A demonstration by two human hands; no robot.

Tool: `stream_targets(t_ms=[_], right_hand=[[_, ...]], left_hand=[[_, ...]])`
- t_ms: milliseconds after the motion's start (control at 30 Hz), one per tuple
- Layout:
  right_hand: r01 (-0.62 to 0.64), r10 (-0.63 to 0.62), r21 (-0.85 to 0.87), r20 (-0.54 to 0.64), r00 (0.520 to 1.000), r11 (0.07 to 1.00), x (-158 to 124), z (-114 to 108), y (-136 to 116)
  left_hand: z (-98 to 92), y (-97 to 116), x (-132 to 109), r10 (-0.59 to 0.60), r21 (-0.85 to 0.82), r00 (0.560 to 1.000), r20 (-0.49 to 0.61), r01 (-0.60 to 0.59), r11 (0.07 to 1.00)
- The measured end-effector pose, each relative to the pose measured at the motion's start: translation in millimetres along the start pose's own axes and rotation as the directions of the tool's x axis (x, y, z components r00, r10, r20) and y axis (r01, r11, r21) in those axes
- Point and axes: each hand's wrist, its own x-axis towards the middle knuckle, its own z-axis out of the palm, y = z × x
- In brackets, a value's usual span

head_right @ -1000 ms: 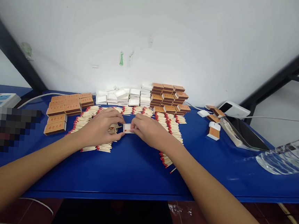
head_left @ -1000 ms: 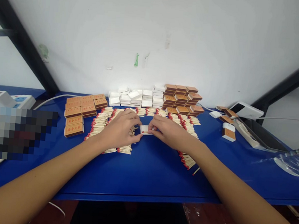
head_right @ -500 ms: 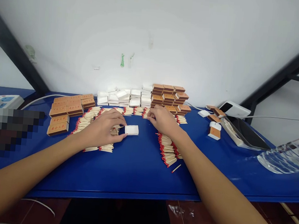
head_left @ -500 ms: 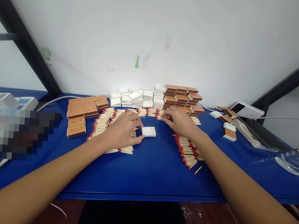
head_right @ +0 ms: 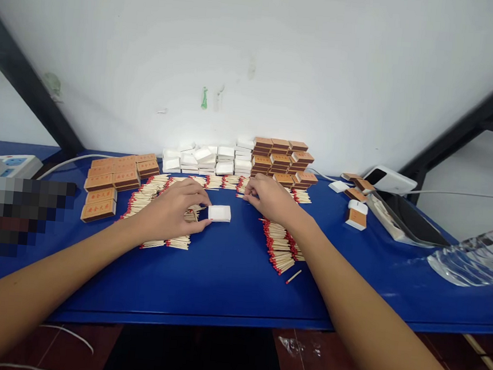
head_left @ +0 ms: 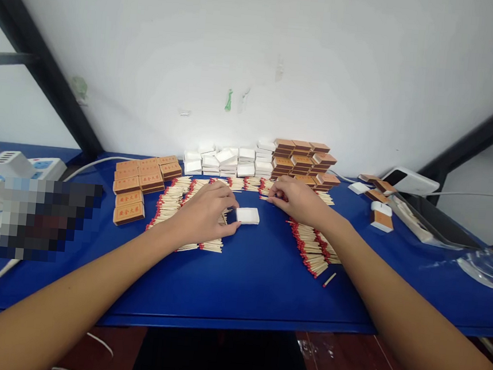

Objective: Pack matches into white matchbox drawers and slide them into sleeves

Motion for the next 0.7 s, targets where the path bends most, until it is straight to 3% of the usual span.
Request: stream_targets(t_ms=[700], right_hand=[[-0.023, 0.021, 0.025, 0.052, 0.998, 0.999, -2.6, -2.2, -5.7]], left_hand=[[-1.3, -2.7, -1.1, 0.003, -0.007, 1.0, 0.017, -0.003, 1.0]])
